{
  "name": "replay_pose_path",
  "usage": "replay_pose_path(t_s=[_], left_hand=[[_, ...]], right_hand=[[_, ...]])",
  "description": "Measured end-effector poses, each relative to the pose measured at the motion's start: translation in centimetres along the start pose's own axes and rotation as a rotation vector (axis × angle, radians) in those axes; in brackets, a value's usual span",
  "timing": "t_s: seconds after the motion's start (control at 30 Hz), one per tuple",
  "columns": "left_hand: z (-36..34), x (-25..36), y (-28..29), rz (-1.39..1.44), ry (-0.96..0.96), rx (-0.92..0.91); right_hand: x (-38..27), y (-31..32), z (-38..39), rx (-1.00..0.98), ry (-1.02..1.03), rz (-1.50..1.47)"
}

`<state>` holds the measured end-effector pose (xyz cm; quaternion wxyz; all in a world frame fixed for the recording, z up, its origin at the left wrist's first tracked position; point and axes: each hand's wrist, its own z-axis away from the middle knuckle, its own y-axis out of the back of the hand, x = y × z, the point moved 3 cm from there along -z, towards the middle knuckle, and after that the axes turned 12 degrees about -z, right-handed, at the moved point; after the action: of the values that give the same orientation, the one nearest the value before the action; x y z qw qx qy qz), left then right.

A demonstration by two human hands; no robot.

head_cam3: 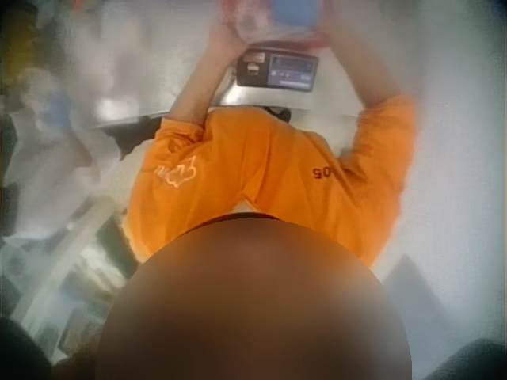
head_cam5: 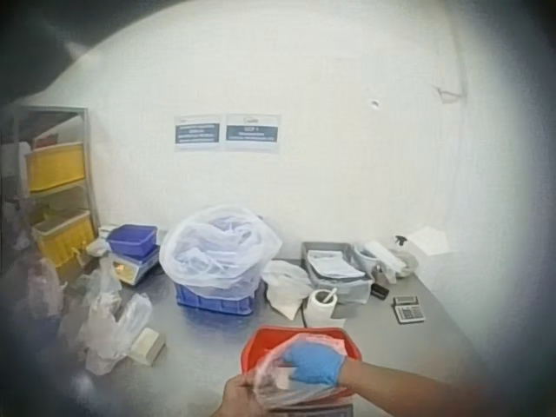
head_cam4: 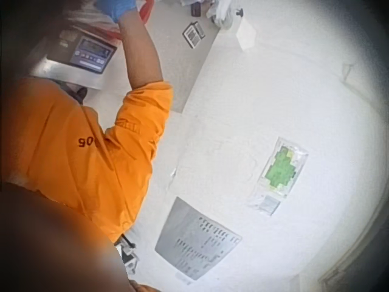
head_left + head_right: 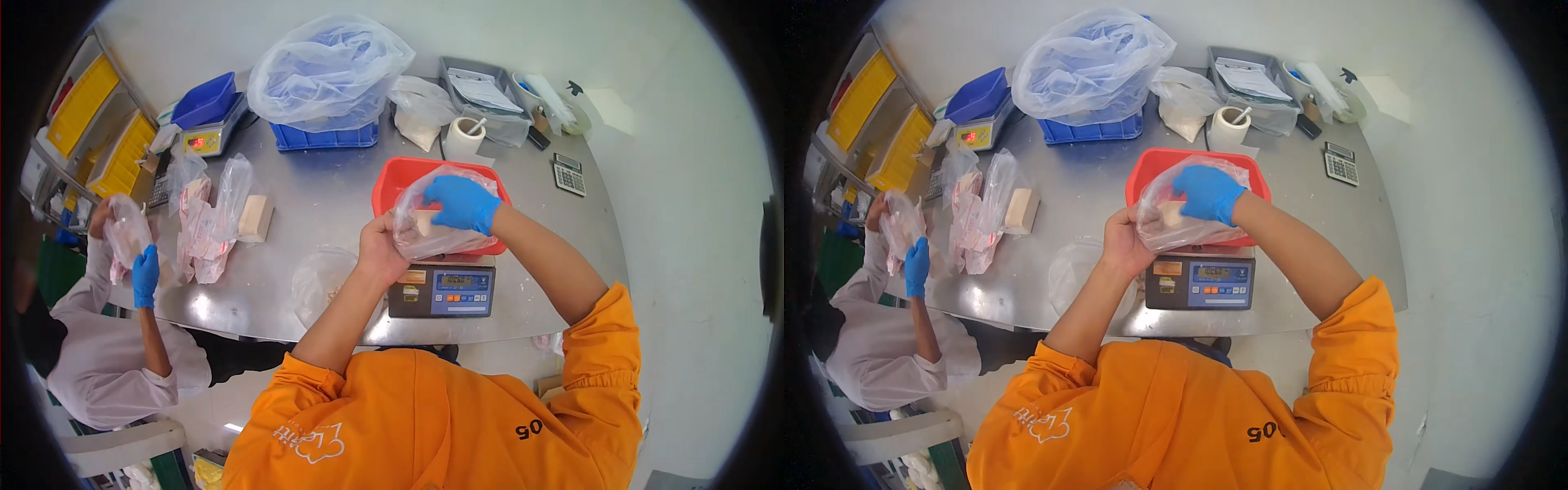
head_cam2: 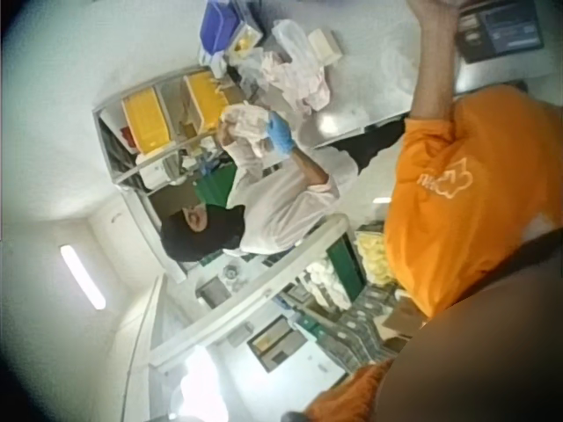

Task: The person places blocks of white food into plastic bags on a digital scale, adjusts portions, and ties the bags. They repeat this process with multiple items, then place the sealed bags into green crates and move the crates toward a door.

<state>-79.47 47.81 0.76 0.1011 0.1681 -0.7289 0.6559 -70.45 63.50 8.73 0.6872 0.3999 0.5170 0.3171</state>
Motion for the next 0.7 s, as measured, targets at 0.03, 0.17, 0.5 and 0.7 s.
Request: replay_pose_path(t_s=[0.03,0.17,0.5,0.7], left_hand=[[0.0,0.1,-0.5,0.103,0.027,-0.221],[1.0,-1.9,-5.8,-0.276,0.085,0.413],[-1.5,-3.5,-5.0,-0.642,0.127,0.501],[-2.6,-2.6,-4.7,-0.731,0.107,0.484]], right_hand=[[0.6,-0.1,0.0,0.066,-0.007,0.172],[1.7,1.6,4.5,-0.017,-0.001,0.203],[4.1,0.6,3.5,0.104,-0.152,-0.007],[4.1,1.6,2.5,0.054,-0.244,-0.108]])
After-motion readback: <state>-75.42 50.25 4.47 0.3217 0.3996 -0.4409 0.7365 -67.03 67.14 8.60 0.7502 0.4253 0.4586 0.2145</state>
